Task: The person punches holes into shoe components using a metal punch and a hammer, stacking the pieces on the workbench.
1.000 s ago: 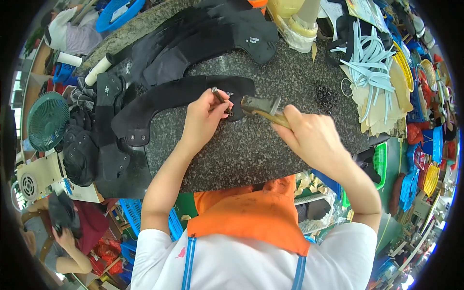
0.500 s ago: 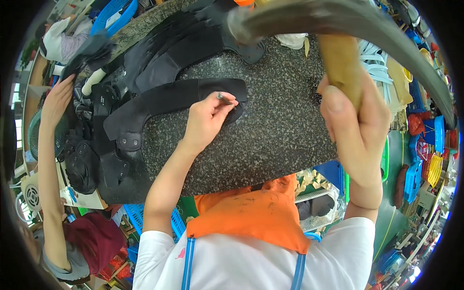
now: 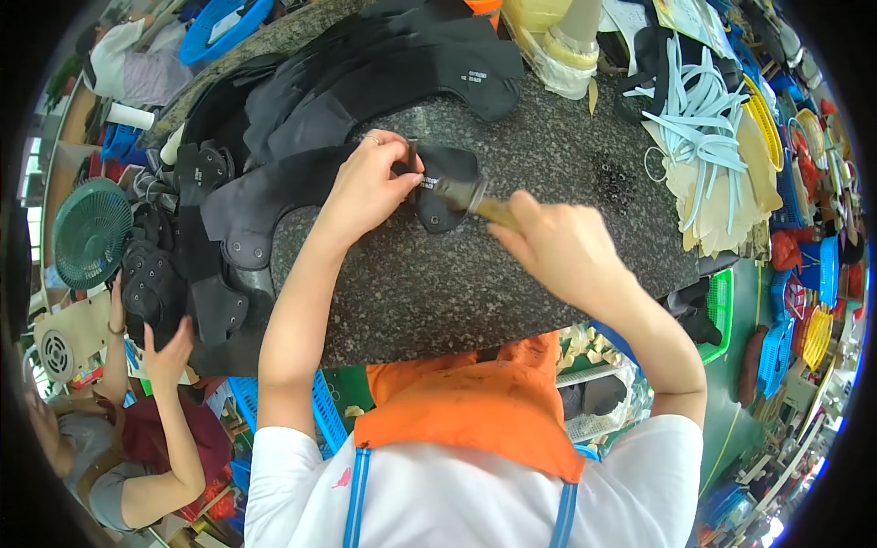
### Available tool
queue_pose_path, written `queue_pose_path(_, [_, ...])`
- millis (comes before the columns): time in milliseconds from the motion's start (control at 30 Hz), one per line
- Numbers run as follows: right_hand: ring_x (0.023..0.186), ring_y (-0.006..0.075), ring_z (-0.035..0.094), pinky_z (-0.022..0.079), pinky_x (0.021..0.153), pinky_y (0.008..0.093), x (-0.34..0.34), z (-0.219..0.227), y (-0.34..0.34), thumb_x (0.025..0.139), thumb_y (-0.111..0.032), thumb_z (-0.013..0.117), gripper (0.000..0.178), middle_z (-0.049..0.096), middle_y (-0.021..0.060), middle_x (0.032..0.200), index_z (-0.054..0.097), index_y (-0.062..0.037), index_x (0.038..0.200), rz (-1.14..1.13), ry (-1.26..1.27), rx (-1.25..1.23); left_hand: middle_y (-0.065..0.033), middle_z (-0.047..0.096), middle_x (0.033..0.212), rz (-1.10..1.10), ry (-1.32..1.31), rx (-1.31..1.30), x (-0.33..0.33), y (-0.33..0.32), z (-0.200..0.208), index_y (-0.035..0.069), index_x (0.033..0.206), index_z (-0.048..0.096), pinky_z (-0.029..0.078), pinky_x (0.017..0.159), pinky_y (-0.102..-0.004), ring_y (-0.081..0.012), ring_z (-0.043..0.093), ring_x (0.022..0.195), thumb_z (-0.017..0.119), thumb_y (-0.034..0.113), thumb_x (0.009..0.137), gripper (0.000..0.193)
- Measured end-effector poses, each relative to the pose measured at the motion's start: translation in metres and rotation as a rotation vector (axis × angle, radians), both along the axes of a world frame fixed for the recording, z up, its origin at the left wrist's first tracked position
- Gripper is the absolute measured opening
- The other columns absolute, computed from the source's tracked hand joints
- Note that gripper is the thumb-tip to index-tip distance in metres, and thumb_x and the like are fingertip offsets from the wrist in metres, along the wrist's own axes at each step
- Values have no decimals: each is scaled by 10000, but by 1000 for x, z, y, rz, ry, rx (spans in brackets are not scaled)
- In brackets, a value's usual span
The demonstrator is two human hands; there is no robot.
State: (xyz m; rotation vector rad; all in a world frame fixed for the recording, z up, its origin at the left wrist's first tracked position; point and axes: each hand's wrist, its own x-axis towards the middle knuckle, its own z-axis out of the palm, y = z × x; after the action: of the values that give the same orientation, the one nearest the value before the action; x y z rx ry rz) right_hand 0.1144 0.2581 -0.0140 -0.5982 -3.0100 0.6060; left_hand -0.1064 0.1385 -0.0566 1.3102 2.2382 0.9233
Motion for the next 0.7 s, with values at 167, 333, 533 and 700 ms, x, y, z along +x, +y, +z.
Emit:
queue_pose_path(167, [596,360,649,506,552,471,-11,-10,3,924,-317,643,286,625,157,627,545,-52,882,165,2,-14,-105,575,925,178,174,190,19,-46,20,22,904,671,532,706,-357,-242,658,761,729,82,819,118])
queue_pose_path(333, [556,318,627,484,539,396,-46,-25,11,920,-254,656,243,599,161,628,599,-18,924,-30,157,-374,-80,561,1126,793,304,446,-85,-132,25,-28,993,672,545,661,-275,-135,663,770,663,19,908,98])
queue_pose_path(533, [621,378,637,482,582,454,-98,-29,-5,925,-303,652,304,602,190,638,563,-20,858,-13,168,-384,-101,658,1001,540,-555,412,-30,-99,-1,-52,1142,672,584,615,-269,-130,666,702,699,-9,852,294])
queue_pose_path(700, [622,374,640,489,575,459,-117,-26,-13,918,-316,654,318,613,172,643,542,-28,846,98,245,-225,-52,615,1066,541,-529,357,-17,-88,-19,-55,1183,661,579,658,-246,-103,654,731,667,-46,867,316])
